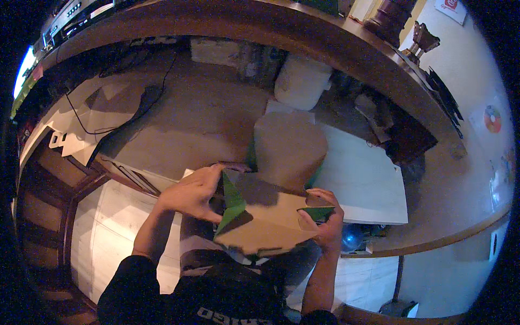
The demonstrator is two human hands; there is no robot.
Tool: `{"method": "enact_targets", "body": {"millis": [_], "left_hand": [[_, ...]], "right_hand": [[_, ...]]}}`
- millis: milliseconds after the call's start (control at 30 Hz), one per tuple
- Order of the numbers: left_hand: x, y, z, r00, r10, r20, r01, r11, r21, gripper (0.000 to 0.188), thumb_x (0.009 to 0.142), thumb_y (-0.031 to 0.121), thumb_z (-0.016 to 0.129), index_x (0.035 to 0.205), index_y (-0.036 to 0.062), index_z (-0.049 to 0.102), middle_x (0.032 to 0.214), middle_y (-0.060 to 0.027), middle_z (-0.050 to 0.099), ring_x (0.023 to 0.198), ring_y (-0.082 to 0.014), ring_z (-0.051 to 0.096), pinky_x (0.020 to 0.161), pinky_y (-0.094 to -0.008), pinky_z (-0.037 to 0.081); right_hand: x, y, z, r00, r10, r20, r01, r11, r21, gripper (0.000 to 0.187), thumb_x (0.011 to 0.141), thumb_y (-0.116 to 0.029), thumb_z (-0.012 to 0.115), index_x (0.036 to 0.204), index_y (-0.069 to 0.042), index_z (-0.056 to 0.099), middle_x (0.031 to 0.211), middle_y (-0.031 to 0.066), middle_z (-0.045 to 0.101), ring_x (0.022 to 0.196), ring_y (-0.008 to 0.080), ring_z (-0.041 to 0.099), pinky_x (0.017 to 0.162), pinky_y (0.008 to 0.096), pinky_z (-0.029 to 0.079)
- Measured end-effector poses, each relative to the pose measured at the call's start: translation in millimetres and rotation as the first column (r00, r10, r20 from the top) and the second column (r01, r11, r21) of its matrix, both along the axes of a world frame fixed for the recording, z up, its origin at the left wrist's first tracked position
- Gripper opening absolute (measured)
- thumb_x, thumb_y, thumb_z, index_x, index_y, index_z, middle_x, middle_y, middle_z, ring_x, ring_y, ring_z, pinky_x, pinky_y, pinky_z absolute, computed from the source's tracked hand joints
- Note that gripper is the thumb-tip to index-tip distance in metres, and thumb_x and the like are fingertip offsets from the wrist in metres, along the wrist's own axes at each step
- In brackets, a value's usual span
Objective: The person assembles a paper food box by hand on a counter, folding the side tabs and base to create a secure container, and then places it on a shelf.
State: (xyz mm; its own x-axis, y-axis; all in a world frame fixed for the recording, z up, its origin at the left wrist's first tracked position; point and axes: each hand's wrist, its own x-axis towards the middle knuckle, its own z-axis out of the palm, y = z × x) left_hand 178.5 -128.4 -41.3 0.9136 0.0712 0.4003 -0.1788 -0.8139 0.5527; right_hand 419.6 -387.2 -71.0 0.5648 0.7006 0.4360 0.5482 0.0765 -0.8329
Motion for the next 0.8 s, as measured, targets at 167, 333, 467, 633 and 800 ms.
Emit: {"method": "enact_targets", "body": {"millis": [167,333,467,633,800], "left_hand": [[6,-17,-5,0.983,0.183,-0.023,-0.184,0.980,-0.070,0.072,0.090,0.044,0.073,0.142,0.0036,0.045,0.115,-0.0224,0.061,0.103,-0.0423,0.060,0.093,-0.0485,0.048],[11,-36,-10,0.954,0.298,-0.039,-0.300,0.950,-0.087,0.060,0.096,0.040,0.063,0.139,0.0023,0.047,0.119,-0.0246,0.057,0.107,-0.0427,0.056,0.095,-0.0505,0.045],[15,-47,-18,0.937,0.347,-0.029,-0.348,0.933,-0.089,0.058,0.095,0.033,0.061,0.140,-0.0002,0.043,0.130,-0.0283,0.051,0.120,-0.0467,0.050,0.103,-0.0514,0.041],[29,-53,-18,0.940,0.339,-0.033,-0.321,0.849,-0.420,0.065,0.096,0.030,0.060,0.145,-0.0033,0.035,0.140,-0.0314,0.045,0.131,-0.0473,0.046,0.113,-0.0495,0.036],[56,-33,0,0.941,0.330,-0.074,-0.286,0.659,-0.695,0.078,0.097,0.043,0.064,0.149,-0.0041,0.030,0.147,-0.0294,0.045,0.140,-0.0386,0.044,0.117,-0.0457,0.034]], "right_hand": [[-15,-4,7,0.930,-0.118,-0.349,0.080,0.989,-0.123,0.062,0.078,-0.029,0.091,0.126,-0.001,0.063,0.129,0.0127,0.067,0.123,0.0246,0.062,0.106,0.0390,0.049],[-1,-16,-2,0.984,0.115,-0.139,-0.117,0.993,-0.009,0.091,0.077,-0.068,0.081,0.133,0.000,0.058,0.130,0.0109,0.063,0.127,0.0221,0.057,0.109,0.0393,0.045],[-21,6,15,0.930,0.111,-0.350,-0.146,0.986,-0.075,0.099,0.080,-0.067,0.078,0.149,-0.004,0.044,0.137,0.0121,0.056,0.132,0.0228,0.050,0.114,0.0395,0.038],[-37,49,18,0.941,0.118,-0.317,0.010,0.927,0.374,0.092,0.088,-0.042,0.080,0.158,-0.008,0.030,0.148,0.0115,0.045,0.132,0.0251,0.048,0.113,0.0395,0.038],[-17,68,27,0.974,0.031,-0.225,0.066,0.909,0.412,0.075,0.092,-0.025,0.077,0.154,-0.007,0.039,0.146,0.0120,0.051,0.131,0.0247,0.051,0.113,0.0386,0.039]]}}
